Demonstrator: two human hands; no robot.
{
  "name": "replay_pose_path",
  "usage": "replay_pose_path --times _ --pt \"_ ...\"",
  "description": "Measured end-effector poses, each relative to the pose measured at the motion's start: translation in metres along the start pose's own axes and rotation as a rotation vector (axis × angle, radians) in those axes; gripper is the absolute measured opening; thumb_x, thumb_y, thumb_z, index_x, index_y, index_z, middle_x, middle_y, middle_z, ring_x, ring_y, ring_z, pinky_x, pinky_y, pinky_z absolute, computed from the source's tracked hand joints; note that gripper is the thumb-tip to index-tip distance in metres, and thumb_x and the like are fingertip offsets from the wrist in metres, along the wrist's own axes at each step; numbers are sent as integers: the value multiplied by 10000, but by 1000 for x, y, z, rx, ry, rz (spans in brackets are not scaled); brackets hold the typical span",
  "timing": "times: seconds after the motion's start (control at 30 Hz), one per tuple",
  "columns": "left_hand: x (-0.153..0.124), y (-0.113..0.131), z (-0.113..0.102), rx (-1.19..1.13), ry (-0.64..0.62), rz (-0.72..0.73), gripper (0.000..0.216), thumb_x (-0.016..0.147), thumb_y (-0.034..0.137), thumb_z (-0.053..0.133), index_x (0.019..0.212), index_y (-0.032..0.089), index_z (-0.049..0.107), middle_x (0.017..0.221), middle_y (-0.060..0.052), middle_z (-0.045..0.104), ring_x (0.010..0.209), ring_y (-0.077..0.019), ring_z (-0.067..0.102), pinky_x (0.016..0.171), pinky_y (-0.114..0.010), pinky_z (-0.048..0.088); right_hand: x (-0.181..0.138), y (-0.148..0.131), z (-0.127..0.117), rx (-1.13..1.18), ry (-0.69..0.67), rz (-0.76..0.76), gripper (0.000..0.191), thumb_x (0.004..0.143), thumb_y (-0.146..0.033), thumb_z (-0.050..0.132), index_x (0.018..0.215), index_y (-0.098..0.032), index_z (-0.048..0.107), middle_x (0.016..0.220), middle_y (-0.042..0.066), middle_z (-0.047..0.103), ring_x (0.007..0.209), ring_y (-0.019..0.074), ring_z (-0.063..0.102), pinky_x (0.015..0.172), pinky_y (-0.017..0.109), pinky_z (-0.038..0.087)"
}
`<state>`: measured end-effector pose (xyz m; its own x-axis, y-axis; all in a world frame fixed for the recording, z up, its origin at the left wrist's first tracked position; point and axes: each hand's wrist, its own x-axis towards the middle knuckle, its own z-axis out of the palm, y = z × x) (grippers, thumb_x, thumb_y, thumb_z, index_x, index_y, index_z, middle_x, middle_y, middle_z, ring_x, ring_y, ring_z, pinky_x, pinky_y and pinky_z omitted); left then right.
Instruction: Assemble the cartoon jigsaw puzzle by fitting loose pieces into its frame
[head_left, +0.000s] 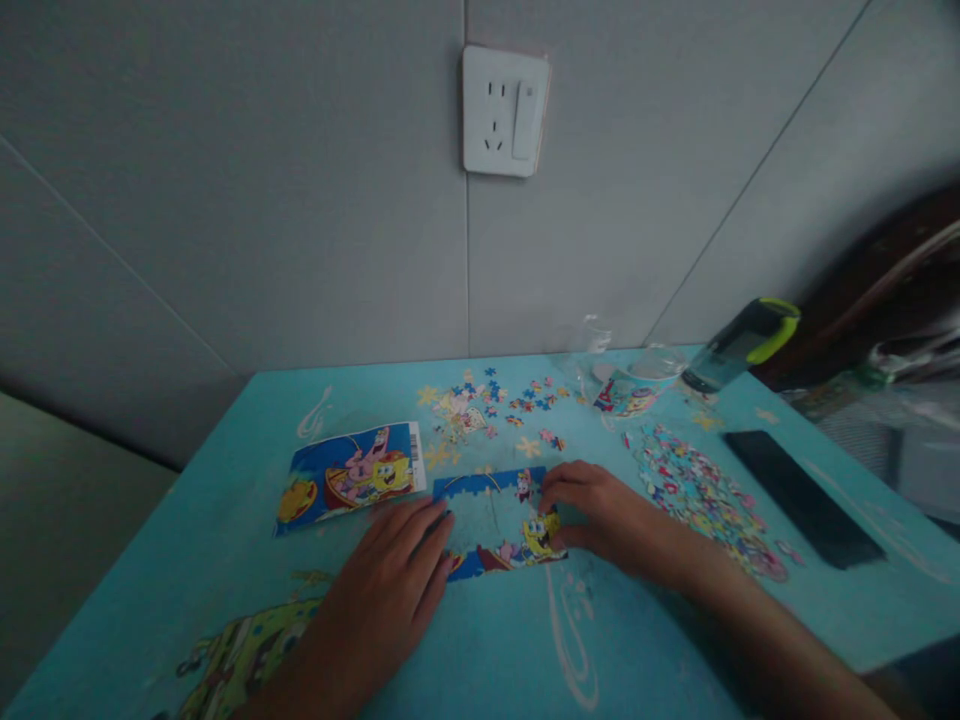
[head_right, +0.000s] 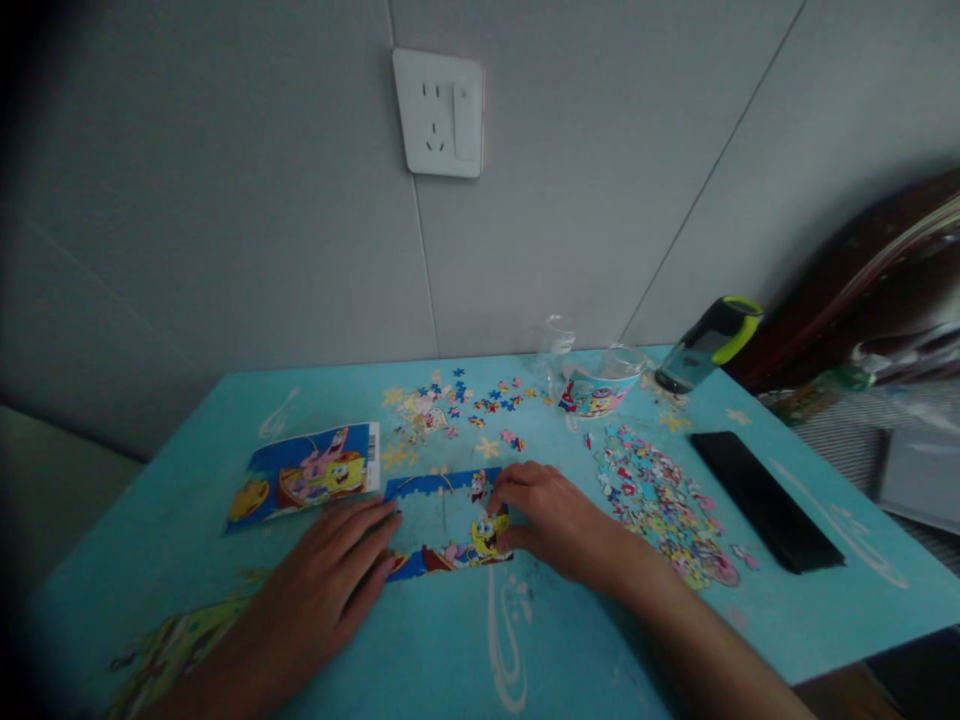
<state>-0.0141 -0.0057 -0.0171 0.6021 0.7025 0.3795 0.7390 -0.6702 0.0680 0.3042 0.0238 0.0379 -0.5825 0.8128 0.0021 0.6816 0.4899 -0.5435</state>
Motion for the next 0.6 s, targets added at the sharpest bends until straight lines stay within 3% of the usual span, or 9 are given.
replay_pose_path --times 0.17,0.3,0.37,0.4,0.47,0.5,0.6 --pt "-4 -9 11 25 74 28 350 1010 344 519 1309 197 627 1358 -106 630 1234 -291 608 1030 -499 552 4 -1 5 -23 26 -26 325 803 -232 855 1091 -264 710 1179 17 709 1154 211 646 1026 379 490" --pt "-2 -18 20 99 152 116 373 986 388 546 1290 199 650 1315 -92 672 1158 -268 656 976 -426 577 1 -8 -2 14 100 -126 138 924 -298 736 1056 -259 728 1104 19 741 1071 188 680 993 356 504" --pt "-2 -23 23 134 193 154 380 973 412 566 1279 207 660 1296 -76 687 1132 -251 671 954 -382 581 -7 0 -15 30 326 -110 129 979 -343 652 1039 -255 725 1059 28 746 1009 183 688 951 341 522" --pt "-2 -25 25 152 209 159 387 969 437 576 1273 214 664 1288 -67 692 1126 -242 674 948 -362 581 -12 10 -25 19 523 -53 154 989 -366 625 1018 -248 721 1025 35 746 973 187 689 917 336 531" --pt "-1 -29 27 170 236 177 389 971 472 575 1254 226 674 1265 -52 704 1106 -223 682 942 -326 578 -28 40 -51 -95 1020 244 217 971 -434 620 959 -240 715 955 44 741 900 204 688 856 341 540" --pt "0 -31 27 173 253 185 382 975 480 569 1242 230 680 1255 -46 708 1096 -214 685 939 -312 576 -37 60 -65 -129 1177 348 272 985 -454 576 1040 -219 699 991 74 733 924 227 680 870 374 530" --pt "4 -35 28 156 334 216 340 992 457 550 1208 240 696 1247 -39 708 1079 -200 693 932 -292 576 -64 123 -107 -180 1375 542 456 1013 -463 434 1282 -133 597 1136 169 691 991 278 655 855 432 524"
